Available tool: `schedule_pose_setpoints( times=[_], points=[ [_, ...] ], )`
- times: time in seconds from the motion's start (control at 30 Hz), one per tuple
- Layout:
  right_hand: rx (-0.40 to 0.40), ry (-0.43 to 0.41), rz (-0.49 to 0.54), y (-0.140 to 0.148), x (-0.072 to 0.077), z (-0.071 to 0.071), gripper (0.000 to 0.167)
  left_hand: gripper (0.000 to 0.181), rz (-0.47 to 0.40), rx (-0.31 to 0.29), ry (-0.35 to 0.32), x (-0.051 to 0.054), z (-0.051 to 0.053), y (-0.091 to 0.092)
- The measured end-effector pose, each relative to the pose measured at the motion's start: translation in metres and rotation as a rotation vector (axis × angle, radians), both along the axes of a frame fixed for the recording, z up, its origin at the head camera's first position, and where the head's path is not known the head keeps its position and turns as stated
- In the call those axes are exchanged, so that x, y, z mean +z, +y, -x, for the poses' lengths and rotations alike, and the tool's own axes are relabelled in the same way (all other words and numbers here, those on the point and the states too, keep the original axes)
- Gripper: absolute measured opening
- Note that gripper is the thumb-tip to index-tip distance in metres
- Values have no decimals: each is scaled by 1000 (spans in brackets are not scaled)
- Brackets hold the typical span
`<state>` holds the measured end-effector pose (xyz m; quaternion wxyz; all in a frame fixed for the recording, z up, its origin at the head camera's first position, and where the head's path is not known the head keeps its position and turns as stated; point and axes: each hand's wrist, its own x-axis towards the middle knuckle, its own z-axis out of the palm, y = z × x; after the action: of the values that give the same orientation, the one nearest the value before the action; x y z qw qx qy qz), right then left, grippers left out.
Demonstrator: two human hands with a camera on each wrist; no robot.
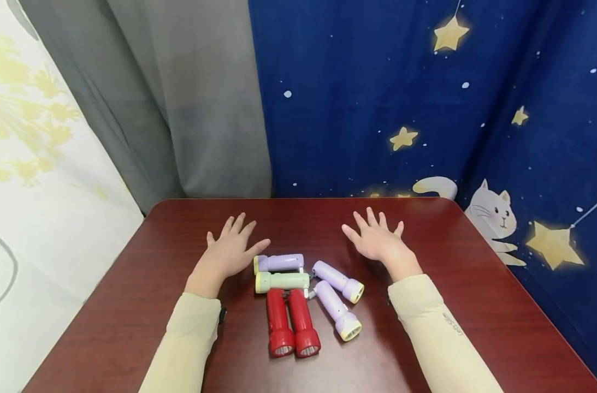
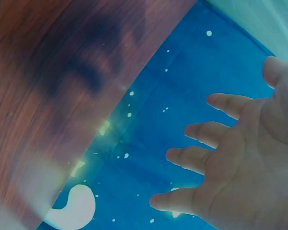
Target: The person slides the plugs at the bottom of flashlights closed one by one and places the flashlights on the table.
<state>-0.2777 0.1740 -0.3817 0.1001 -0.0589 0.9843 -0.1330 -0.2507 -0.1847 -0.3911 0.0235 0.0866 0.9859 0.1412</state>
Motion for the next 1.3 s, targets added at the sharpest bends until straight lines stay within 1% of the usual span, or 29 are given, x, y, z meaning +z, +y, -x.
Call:
schedule_pose_setpoints(
  times=[0.1,0.2,0.3,0.37,0.5,0.7,0.83,0.93,1.1,1.3],
  points=[
    [9,5,-3,-3,1,-2,81,84,-11,-35,-9,1,-1,1],
    [23,9,0,-8,2,-4,81,77,-31,-98,-14,1,-3,4],
    [39,8,-4,-14,4,-8,81,65,-50,-158,-13,1,-5,10],
    [52,2,-8,-19,6,-11,81,55,-50,-180,-11,1,-5,15],
    [86,-15,-16,-30,11,-16,81,39,-2,-197,0,-2,-4,25],
    [159,-31,-31,-46,10,-24,80,32,83,-217,-8,-8,-6,38],
    [188,-34,-33,-53,10,-29,79,29,98,-202,-25,-13,-7,44],
    [200,-36,-39,-57,9,-30,79,30,99,-188,-30,-14,-9,47],
    [217,-36,-53,-60,9,-29,79,31,113,-186,-9,-11,-10,49],
    [219,-45,-59,-60,9,-29,80,31,135,-180,19,-14,-6,47]
  ],
)
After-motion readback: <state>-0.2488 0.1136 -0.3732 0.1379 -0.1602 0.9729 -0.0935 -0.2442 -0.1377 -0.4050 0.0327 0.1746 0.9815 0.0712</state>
